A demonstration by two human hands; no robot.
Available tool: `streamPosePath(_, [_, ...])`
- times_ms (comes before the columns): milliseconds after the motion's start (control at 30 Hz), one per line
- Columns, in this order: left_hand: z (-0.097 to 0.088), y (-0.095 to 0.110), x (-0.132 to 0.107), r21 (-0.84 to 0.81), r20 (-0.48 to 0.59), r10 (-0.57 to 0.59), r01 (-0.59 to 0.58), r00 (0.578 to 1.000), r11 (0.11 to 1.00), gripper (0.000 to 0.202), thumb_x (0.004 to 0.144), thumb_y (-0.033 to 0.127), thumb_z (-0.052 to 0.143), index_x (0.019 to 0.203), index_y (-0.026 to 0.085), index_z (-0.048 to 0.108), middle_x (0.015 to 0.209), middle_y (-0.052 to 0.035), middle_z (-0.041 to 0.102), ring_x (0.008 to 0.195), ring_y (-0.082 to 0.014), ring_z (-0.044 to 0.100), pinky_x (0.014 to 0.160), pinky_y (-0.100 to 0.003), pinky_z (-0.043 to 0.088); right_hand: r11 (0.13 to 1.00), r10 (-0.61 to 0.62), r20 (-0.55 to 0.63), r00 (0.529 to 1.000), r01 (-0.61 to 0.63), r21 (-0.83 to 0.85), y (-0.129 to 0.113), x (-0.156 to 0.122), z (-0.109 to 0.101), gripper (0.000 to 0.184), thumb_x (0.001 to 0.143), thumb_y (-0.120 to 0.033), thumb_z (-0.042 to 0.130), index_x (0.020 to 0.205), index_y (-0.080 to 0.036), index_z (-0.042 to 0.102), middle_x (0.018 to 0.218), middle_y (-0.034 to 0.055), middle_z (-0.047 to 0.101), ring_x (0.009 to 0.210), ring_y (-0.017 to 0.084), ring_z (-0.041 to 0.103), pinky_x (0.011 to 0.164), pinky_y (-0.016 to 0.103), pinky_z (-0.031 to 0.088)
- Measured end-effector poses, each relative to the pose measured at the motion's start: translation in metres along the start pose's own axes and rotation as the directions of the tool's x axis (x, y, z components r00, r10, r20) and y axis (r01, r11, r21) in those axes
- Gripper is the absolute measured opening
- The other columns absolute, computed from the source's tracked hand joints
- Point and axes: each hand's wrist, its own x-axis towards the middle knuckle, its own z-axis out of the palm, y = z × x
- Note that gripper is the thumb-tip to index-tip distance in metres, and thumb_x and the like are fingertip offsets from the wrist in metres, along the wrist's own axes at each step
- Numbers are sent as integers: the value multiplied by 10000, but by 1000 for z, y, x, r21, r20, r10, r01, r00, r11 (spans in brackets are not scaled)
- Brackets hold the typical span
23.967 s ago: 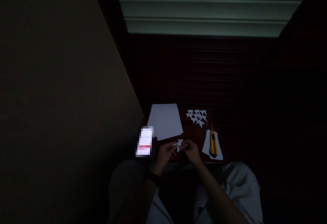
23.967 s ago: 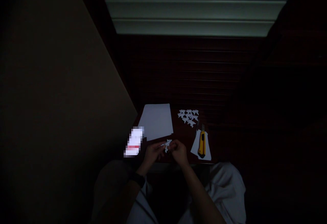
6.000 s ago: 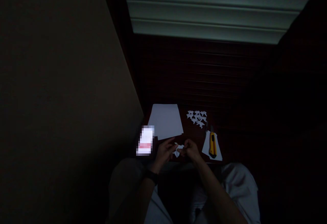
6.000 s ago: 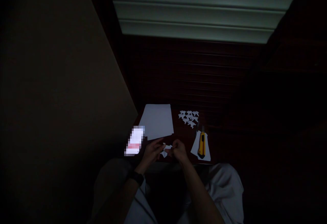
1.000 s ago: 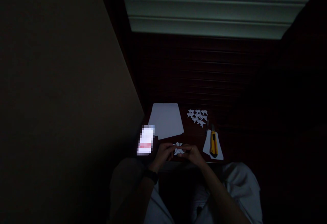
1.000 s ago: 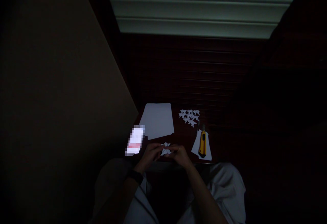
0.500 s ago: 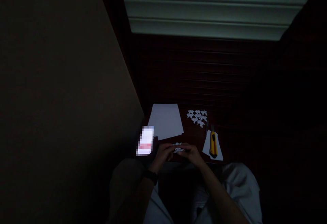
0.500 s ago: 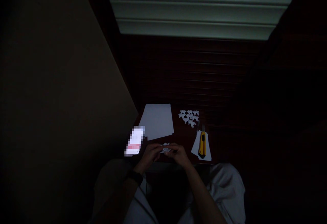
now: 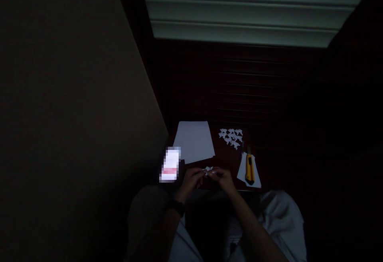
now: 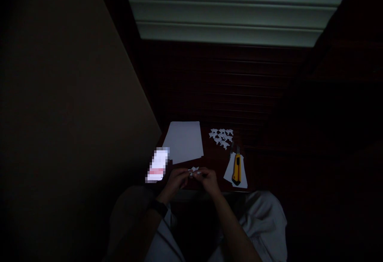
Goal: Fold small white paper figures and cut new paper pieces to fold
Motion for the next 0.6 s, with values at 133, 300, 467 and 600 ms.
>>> streamPosePath(133, [-1,0,0,21,19,-6,5,1000,1000,309,727,400,538,688,107,626,418,26,468,340,-57,377,347,-171,231,995,73,-15,997,-72,72,0,0,0,221,658,-348,671,804,-183,684,791,49,669,757,195,591,720,315,442])
streamPosePath(300, [-2,5,-1,66,79,-3,-2,997,998,299,733,387,529,691,109,631,415,24,478,343,-64,396,357,-176,247,994,95,-82,992,-91,61,2,1,0,296,626,-341,691,880,-191,667,802,35,655,720,174,570,665,283,438])
streamPosePath(467, [-1,9,-3,70,84,-10,4,996,998,325,737,408,519,677,109,631,416,18,487,334,-67,397,351,-184,253,988,116,-98,988,-105,111,1,1,3,377,616,-309,694,975,-213,631,732,-4,599,633,132,519,594,245,416])
streamPosePath(600, [1,11,-5,0,88,-17,17,996,1000,398,779,453,450,689,106,622,426,5,497,345,-80,414,348,-190,275,979,161,-154,975,-139,149,5,3,1,355,595,-279,706,932,-205,626,620,-39,520,550,98,464,523,211,374])
